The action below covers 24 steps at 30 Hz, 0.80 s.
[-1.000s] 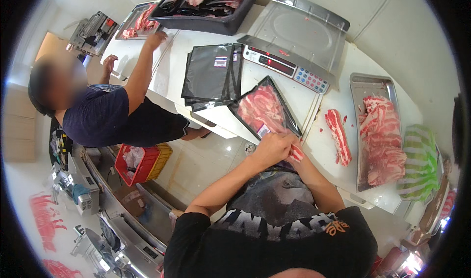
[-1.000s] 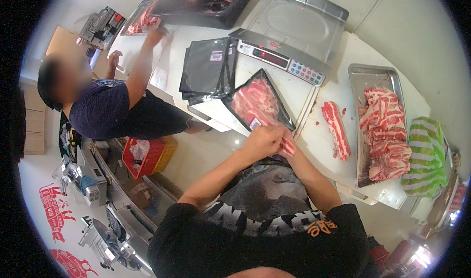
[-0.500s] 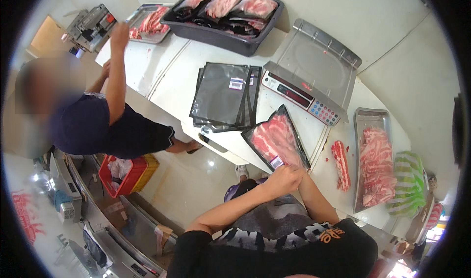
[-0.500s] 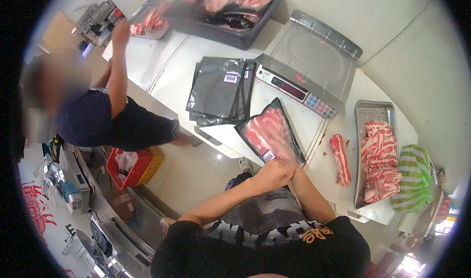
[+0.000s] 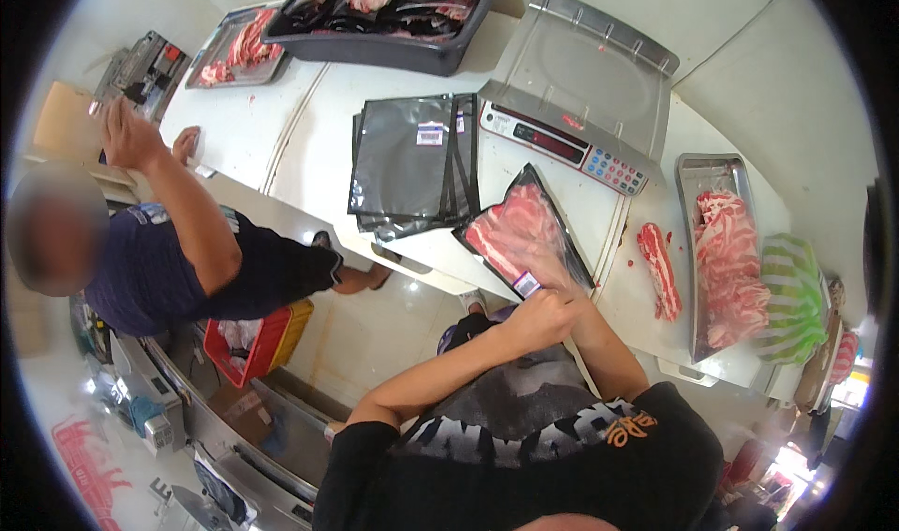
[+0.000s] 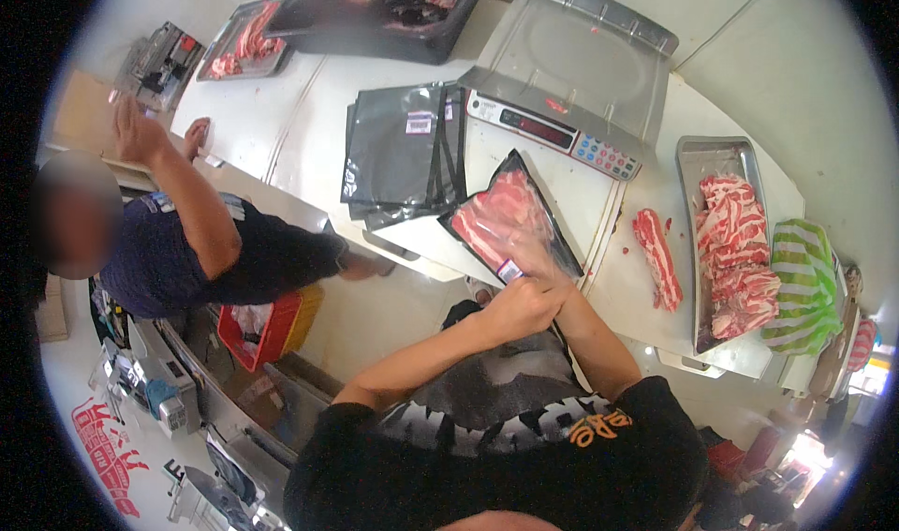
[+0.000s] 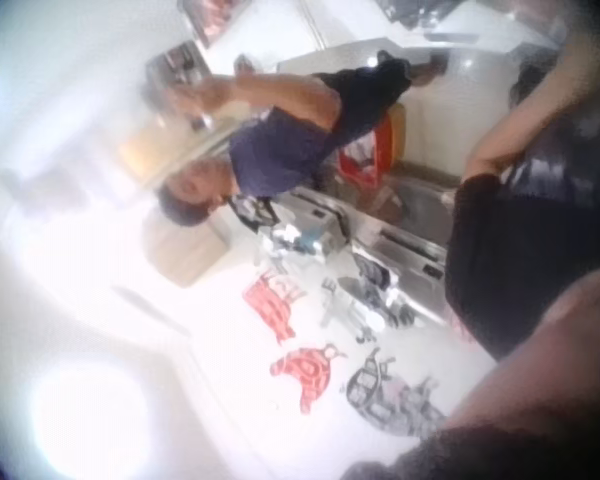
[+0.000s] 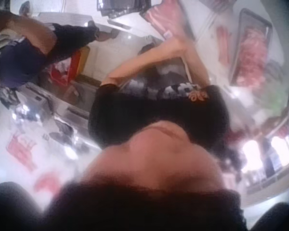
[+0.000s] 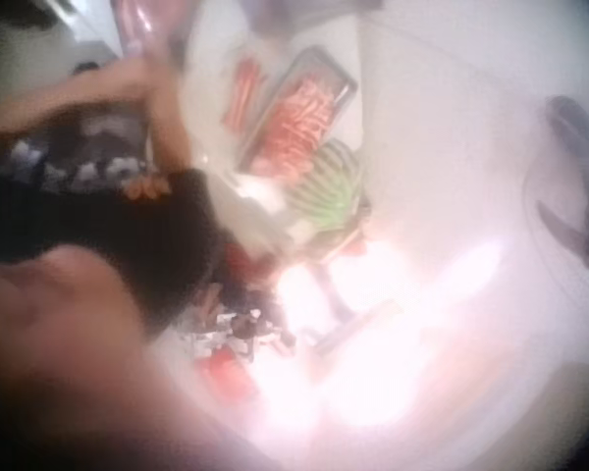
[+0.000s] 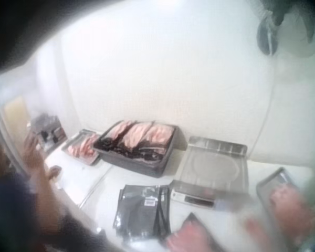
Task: The person places sliced meat into vacuum-seal bags, weighs them on a digital scale, and stacks the sealed packages on the counter. A coworker performs similar packaging tasks nearby.
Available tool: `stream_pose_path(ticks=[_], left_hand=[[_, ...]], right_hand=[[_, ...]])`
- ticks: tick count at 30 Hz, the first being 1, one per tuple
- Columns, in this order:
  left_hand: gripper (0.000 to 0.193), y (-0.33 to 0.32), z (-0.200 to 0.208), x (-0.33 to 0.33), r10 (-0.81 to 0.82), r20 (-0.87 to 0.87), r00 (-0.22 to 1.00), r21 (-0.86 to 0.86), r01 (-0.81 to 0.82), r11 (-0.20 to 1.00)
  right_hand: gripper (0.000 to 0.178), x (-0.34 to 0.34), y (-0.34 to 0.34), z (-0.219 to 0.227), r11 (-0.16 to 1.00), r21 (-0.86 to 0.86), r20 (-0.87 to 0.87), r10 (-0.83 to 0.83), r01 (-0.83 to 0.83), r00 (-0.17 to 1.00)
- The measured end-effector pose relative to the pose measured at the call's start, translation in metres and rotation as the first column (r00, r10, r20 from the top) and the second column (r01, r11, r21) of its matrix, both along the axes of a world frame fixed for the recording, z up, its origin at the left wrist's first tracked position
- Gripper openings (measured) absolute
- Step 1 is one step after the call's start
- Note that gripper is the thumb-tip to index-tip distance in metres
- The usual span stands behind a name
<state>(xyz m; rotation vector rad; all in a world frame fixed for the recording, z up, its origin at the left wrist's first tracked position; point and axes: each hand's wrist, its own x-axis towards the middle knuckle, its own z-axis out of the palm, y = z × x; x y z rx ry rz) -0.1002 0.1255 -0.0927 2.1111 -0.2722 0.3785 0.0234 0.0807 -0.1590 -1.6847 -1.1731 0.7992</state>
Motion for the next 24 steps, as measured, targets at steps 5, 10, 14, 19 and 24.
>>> stream_pose_path(ticks=[5,10,14,19,24], left_hand=[[0.006,0.005,0.001,0.000,0.010,0.008,1.000,-0.136,-0.009,0.991],[0.003,0.003,0.006,-0.001,-0.026,-0.045,0.999,-0.100,0.021,0.995],[0.012,0.000,0.009,0.001,-0.035,-0.116,0.993,-0.048,0.029,0.998],[0.009,0.015,0.034,0.002,-0.025,-0.157,0.987,-0.098,0.010,0.995],[0.020,0.073,0.015,0.001,0.362,-0.457,0.812,-0.213,-0.495,0.843]], right_hand=[[0.058,-0.007,-0.024,0.054,0.964,0.263,0.083,0.027,-0.048,0.996],[0.059,-0.020,-0.062,0.023,0.998,-0.046,-0.583,-0.067,0.050,0.809],[0.062,-0.018,-0.033,0.030,0.979,0.185,-0.580,0.042,0.081,0.814],[0.054,-0.031,-0.046,-0.011,0.973,0.172,-0.694,0.010,0.152,0.720],[0.046,-0.026,-0.065,0.011,0.984,0.018,-0.776,-0.098,0.177,0.623]])
